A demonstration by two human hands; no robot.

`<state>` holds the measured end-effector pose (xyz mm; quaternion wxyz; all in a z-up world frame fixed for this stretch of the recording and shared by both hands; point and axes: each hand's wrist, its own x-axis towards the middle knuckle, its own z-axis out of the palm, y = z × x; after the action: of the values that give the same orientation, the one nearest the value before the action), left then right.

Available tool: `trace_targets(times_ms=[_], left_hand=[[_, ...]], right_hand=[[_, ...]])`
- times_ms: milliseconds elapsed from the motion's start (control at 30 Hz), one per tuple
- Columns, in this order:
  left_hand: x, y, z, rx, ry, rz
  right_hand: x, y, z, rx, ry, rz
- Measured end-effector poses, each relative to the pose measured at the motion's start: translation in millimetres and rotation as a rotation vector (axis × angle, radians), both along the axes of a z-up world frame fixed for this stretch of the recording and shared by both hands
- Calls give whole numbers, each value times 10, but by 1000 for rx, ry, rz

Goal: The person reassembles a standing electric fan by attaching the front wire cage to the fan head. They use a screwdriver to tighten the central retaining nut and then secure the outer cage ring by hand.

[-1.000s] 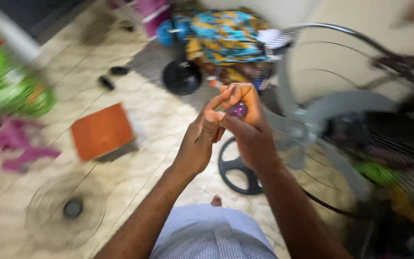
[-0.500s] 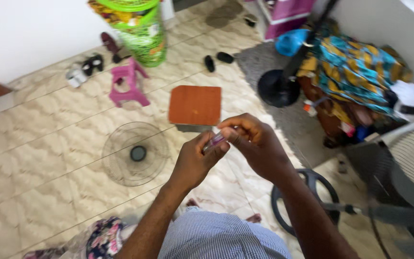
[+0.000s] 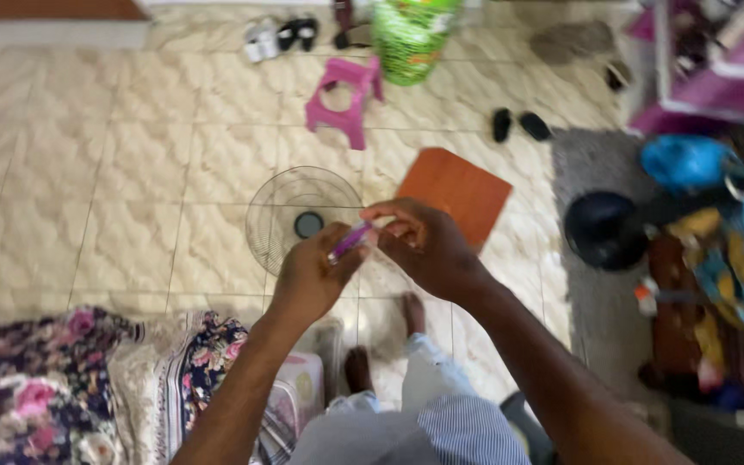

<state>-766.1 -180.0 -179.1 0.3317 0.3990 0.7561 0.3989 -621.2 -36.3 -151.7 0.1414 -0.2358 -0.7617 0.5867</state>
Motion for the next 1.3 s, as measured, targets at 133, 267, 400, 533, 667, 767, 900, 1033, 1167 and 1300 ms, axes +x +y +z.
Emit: trace_targets(times_ms=[133,267,400,533,667,767,900,1033,1167,1300], left_hand=[[-348,-62,-522,-82,119,246],[-649,-16,-1196,-423,240,352],[-884,113,-1896,-651,207,387],[-966,274,-2618,-699,162,548],[-1044,364,-3329,-627,129,632],[-1076,382,-3797,-620,64,689],[-1037,435,-4317,-580,-21,800],[-908,514,-4749,-419,-99,859],[-745,467,-5020,-357,-200,873],[-754,383,-5201,-354,-260,911]], right_hand=[[-511,467,-756,101,-191,166],[-875,997,-1827,241,-222,313],[-1166,1490,-3005,485,-418,504],[-1402,1829,-4103,566,-589,772],[-1622,1892,-5141,718,-805,1015],[-1684,1776,-5810,792,-867,1118],[-1739,1471,-6592,806,-831,1225],[-1636,1115,-7215,911,-863,1382],[-1494,797,-7655,1011,-886,1446],[-1508,703,-8010,990,-1037,1471]])
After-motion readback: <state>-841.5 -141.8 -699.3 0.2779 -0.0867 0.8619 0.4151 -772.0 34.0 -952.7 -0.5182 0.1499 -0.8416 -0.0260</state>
